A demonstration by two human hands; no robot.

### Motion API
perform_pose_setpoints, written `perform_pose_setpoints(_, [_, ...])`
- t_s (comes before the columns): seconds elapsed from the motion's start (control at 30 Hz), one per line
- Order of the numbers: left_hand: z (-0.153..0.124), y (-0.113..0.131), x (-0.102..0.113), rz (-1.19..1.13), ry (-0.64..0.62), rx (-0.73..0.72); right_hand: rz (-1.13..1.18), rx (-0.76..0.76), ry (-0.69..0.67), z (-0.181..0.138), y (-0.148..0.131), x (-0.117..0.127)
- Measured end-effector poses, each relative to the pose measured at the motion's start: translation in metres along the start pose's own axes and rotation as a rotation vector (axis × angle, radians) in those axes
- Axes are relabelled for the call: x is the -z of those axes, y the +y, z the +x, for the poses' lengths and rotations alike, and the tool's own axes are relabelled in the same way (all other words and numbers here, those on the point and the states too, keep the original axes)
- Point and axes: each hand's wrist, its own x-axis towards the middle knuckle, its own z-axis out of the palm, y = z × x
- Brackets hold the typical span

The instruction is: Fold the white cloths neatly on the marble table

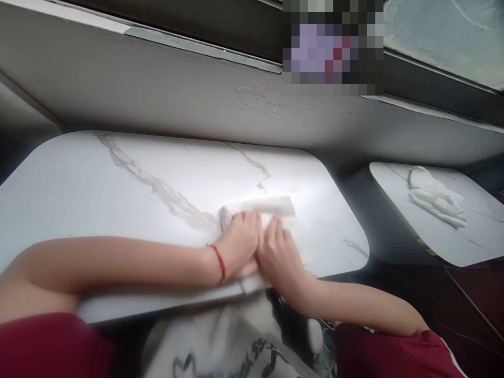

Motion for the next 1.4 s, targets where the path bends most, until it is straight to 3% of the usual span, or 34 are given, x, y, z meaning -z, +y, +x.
perform_pose_setpoints(0.23, [0.032, -0.079, -0.004, -0.133, -0.024, 0.262, 0.134, -0.03, -0.133, 0.109, 0.017, -0.011])
perform_pose_setpoints(0.43, [0.043, -0.147, -0.023, -0.218, 0.006, 0.468, 0.288, -0.055, -0.033, 0.19, 0.016, -0.019])
perform_pose_setpoints(0.67, [0.055, -0.212, -0.066, -0.332, 0.178, 0.457, 0.385, -0.1, 0.048, 0.241, 0.006, -0.028])
perform_pose_setpoints(0.8, [0.059, -0.22, -0.082, -0.324, 0.297, 0.457, 0.408, -0.176, 0.069, 0.248, 0.001, -0.033])
perform_pose_setpoints(1.07, [0.058, -0.198, -0.083, -0.265, 0.41, 0.524, 0.429, -0.199, 0.068, 0.243, -0.002, -0.031])
perform_pose_setpoints(1.4, [0.056, -0.2, -0.086, -0.211, 0.371, 0.479, 0.377, -0.198, 0.017, 0.234, -0.003, -0.022])
